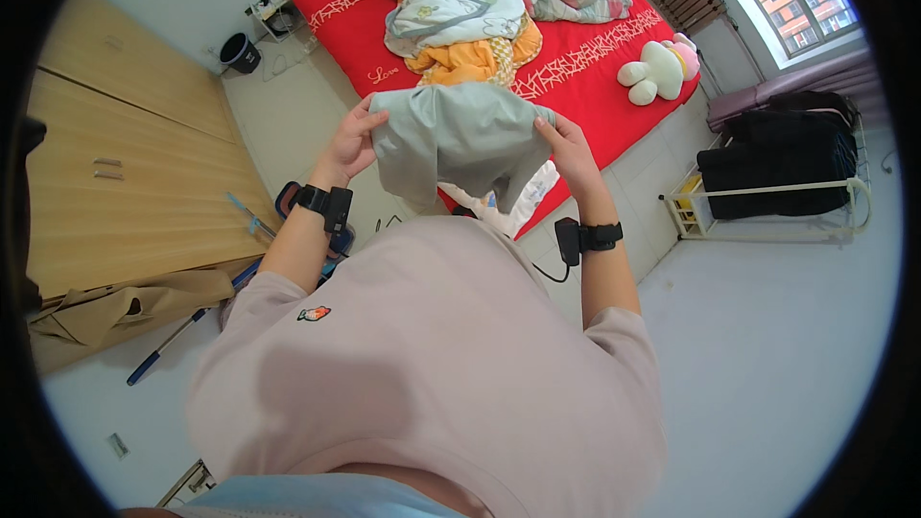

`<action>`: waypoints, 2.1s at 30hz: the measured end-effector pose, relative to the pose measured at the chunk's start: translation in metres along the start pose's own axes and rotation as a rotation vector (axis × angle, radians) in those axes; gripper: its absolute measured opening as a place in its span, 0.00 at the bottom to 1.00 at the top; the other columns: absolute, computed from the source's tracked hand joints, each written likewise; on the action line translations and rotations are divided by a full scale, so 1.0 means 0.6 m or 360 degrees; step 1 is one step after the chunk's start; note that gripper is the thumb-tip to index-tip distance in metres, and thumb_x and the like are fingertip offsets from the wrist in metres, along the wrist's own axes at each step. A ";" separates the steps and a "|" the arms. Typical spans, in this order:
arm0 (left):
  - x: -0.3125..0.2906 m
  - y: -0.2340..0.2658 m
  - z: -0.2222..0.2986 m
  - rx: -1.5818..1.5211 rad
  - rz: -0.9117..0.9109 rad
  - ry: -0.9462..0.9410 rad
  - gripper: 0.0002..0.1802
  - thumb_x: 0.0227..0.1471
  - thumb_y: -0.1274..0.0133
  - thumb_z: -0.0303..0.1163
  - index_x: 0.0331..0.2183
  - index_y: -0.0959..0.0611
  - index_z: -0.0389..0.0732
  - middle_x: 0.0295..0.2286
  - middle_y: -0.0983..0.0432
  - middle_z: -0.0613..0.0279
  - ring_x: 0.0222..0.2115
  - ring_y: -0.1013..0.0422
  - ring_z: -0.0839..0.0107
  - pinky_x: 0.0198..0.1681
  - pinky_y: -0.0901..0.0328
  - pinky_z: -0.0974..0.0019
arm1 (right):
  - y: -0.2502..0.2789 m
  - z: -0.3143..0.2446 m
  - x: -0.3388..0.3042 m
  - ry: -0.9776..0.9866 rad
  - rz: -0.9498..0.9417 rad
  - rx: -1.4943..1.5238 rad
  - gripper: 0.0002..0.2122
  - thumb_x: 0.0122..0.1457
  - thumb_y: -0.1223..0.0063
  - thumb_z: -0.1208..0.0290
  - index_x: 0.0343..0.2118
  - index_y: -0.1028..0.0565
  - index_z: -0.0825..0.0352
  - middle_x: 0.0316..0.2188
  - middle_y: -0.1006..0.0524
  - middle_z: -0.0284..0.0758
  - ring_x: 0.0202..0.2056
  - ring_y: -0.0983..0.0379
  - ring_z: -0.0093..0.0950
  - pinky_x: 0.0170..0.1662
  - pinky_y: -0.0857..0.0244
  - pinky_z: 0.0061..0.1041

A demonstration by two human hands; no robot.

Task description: The person folds a white patterned pillowcase on a red bed, then places it aside. They then fold a blue and white striped pillowcase and place it on the bed. Finally, they fold a grey cloth and place it on the bed.

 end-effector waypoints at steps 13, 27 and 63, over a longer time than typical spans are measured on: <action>-0.080 0.130 0.049 0.0239 -0.0094 0.0305 0.16 0.63 0.39 0.30 0.51 0.16 0.35 0.47 0.16 0.59 0.46 0.20 0.70 0.54 0.27 0.64 | -0.183 -0.022 -0.040 0.0232 0.0093 -0.0813 0.19 0.57 0.33 0.79 0.49 0.29 0.66 0.35 0.18 0.38 0.36 0.21 0.27 0.42 0.27 0.29; -0.096 0.127 0.259 0.0570 0.0042 -0.0302 0.07 0.58 0.33 0.25 0.40 0.12 0.38 0.36 0.14 0.63 0.36 0.20 0.75 0.44 0.28 0.68 | -0.228 -0.085 -0.087 0.0358 -0.0170 -0.0303 0.06 0.68 0.40 0.73 0.39 0.28 0.64 0.35 0.29 0.21 0.37 0.35 0.12 0.41 0.39 0.19; -0.070 0.135 0.002 0.0099 -0.0302 0.1011 0.14 0.66 0.41 0.37 0.51 0.18 0.46 0.36 0.24 0.80 0.35 0.29 0.85 0.45 0.33 0.71 | -0.247 -0.111 -0.107 0.0582 0.0101 0.0084 0.04 0.68 0.44 0.75 0.38 0.28 0.63 0.40 0.26 0.24 0.50 0.33 0.16 0.53 0.40 0.20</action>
Point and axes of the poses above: each hand's wrist, its own x-axis towards the middle knuckle, its own y-axis out of the back of the hand, z = x × y, the point moved 6 cm from there along x, towards the middle knuckle
